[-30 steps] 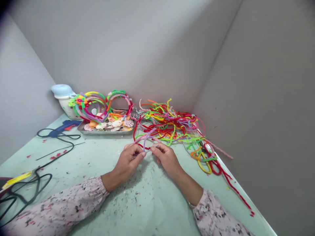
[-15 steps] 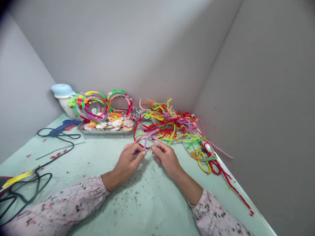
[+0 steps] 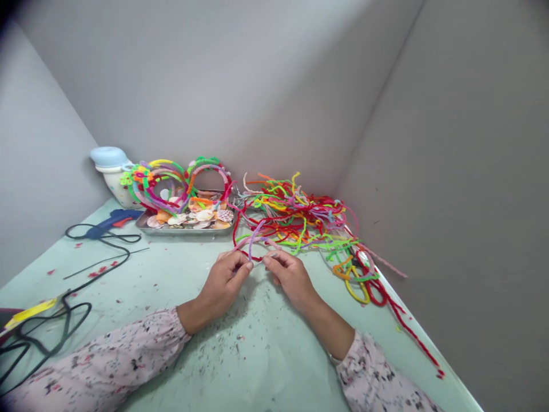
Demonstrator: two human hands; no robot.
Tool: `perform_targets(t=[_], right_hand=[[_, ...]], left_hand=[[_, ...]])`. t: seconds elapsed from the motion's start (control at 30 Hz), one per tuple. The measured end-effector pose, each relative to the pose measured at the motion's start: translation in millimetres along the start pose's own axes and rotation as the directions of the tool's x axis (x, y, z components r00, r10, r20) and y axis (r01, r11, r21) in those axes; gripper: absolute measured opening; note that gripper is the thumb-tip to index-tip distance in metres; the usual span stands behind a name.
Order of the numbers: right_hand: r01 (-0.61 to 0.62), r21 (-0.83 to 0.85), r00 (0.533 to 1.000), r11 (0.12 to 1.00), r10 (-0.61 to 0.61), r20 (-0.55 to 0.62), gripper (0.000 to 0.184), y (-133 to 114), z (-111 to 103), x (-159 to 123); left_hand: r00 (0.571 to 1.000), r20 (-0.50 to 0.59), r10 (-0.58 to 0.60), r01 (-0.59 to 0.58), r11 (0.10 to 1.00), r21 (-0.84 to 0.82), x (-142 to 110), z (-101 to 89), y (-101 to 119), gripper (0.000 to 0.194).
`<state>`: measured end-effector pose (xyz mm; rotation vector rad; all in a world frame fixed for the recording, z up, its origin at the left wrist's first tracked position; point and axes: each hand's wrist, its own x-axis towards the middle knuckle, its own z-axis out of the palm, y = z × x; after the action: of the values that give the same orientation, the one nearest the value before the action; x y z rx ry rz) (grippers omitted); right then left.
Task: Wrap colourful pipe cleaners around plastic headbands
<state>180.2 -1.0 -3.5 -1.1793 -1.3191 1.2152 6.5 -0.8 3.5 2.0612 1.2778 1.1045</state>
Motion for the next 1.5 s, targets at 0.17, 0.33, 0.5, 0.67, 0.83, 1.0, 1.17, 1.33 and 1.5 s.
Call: perform_targets(t=[0.17,0.33,0.5,0.67,0.83,1.0,1.17,1.33,1.5], right_hand=[[0.006,-0.021,1.000,1.000,-0.005,0.007,0.028,-0.7,-0.5,-0.5],[0.001,-0.029,1.000,1.000,-0.001,0.007,0.027,-3.0,0.0,-1.4],[0.007,-0.032,1.000,0.999,-0.007,0.012,0.026,-2.7,-0.3,-1.3],[0.000,-0.035,1.000,0.999,0.000,0.012,0.026,-3.6,-0.3,-2.0],[0.007,-0.041,1.000,0.999,-0.007,0.010,0.026,-3.8,-0.2,-2.3],[-0.011,-0.021,1.000,1.000,0.011,-0.007,0.027,-1.2,-0.1,-1.2],[0.006,0.032,0.999,0.999,-0.005,-0.041,0.028,6.3,-1.0,1.6],[-0.009,0.112,0.998,0.994,0.016,-0.067,0.027,11.8,-2.8,4.1],[-0.010,0.127,0.996,0.992,0.021,-0.089,0.028,13.3,-2.9,5.1]], left_hand=[[1.000,0.011,-0.028,0.029,0.999,-0.031,0.4,-0.3,1.1,0.024],[0.999,0.013,-0.036,0.037,0.999,-0.040,0.9,-0.1,1.3,0.024],[0.999,0.012,-0.040,0.040,0.997,-0.059,1.6,0.6,-0.4,0.025],[0.998,0.020,-0.058,0.060,0.994,-0.089,1.8,1.7,-2.0,0.026],[0.997,0.026,-0.068,0.071,0.992,-0.102,1.8,2.3,-1.7,0.026],[0.999,0.017,-0.052,0.052,0.997,-0.061,0.7,0.2,1.5,0.024],[1.000,0.005,0.005,-0.005,1.000,-0.012,-0.5,-0.8,2.4,0.018],[0.997,-0.028,0.073,-0.072,0.997,0.019,-1.6,1.6,0.1,0.011],[0.989,-0.068,0.133,-0.131,0.991,0.027,-1.6,1.5,0.3,0.012]])
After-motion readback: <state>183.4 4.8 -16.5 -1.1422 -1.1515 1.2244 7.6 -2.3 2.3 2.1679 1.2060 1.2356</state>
